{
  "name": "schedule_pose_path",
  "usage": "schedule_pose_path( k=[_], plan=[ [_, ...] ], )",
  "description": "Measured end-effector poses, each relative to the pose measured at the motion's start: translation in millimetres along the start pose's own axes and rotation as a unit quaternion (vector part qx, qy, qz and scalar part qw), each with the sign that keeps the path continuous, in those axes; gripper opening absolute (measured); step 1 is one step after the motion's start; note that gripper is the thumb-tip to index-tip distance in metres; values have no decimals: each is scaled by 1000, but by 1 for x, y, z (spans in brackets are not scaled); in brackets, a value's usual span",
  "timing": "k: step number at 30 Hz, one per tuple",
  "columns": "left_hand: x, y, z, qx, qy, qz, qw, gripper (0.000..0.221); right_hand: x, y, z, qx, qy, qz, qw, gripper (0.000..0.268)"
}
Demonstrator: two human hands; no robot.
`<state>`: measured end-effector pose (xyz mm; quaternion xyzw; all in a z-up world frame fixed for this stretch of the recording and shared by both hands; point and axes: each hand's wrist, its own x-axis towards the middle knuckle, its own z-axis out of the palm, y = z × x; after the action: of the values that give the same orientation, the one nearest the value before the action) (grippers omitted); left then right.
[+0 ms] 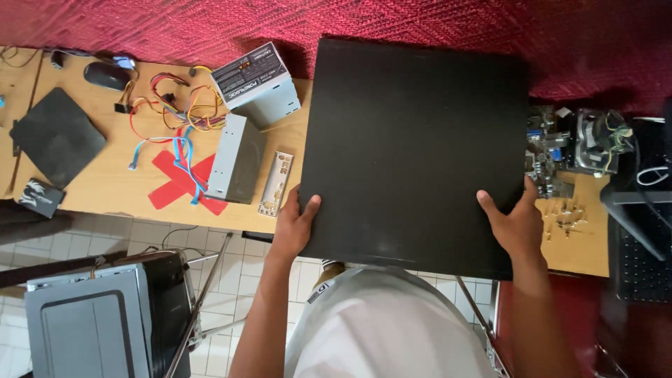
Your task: The person is seen placing a side panel onto a desktop computer case and then using a screwdriver to secure it.
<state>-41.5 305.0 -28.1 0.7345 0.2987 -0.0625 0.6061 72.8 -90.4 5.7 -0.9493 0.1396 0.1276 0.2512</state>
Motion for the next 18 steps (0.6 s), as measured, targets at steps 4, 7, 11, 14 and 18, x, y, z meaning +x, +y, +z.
schedule_pose_path(
  k=[4,7,11,14,18],
  plan=[
    [0,4,0,-12,-28,-6,1000,54,-7,-7,-4,39,12,-4,999,101],
    [-1,12,-1,-24,-42,-12,999,51,-17,-19,-10,67,13,-24,997,98],
    [3,2,-1,-32,-56,-15,998,48,-16,-11,-11,77,14,-4,997,95],
    [-1,5,-2,-53,-62,-17,997,45,-3,20,-1,113,11,0,993,89],
    [-8,13,-4,27,-54,-22,998,53,14,60,18,190,13,-3,982,59]
  ],
)
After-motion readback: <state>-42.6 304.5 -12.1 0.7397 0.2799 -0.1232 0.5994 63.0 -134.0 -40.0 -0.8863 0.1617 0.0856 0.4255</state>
